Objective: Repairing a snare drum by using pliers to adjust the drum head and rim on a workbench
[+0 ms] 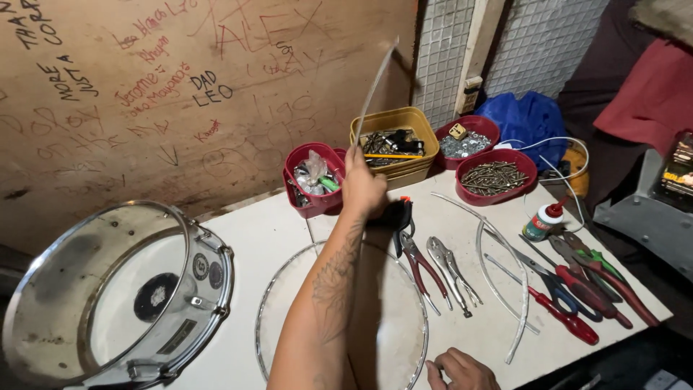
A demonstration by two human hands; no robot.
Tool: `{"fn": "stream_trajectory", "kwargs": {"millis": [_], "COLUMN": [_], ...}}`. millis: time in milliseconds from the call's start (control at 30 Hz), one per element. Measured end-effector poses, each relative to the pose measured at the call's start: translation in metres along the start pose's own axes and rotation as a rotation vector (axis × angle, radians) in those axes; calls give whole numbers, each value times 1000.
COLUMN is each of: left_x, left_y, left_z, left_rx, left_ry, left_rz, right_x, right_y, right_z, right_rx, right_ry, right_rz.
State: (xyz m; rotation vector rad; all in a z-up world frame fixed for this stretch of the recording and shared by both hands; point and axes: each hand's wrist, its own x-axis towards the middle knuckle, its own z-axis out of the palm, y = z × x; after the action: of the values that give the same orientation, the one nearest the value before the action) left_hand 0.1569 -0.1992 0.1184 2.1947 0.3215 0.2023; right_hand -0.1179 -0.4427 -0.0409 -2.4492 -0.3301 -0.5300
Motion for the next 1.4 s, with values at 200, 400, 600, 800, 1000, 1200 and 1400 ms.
{"fn": "stream_trajectory", "kwargs": {"millis": [200,400,600,800,1000,1200,1400], "left_x": [-12,54,35,37,10,-90,-279], "left_y": [31,-42,-47,-69,-69,-106,-258], "left_z": [-20,-7,-50,-49,-52,-82,-108], "left_rx": [72,571,512,459,508,468,364], "left_ry": [171,323,59,171,225,602,781], "left_rz": [263,507,138,186,277,420,357], "right_x": [-5,-8,-2,5,5,-5,-9], "right_y": [9,6,1,-26,-36,-23,-10], "right_z": [9,2,1,-15,-15,-4,5], "right_rx": [-18,-48,-46,41,68,50,45], "right_ry": [-14,-120,-161,-74,0,7,18], "right_rz": [28,108,187,115,110,117,67]}}
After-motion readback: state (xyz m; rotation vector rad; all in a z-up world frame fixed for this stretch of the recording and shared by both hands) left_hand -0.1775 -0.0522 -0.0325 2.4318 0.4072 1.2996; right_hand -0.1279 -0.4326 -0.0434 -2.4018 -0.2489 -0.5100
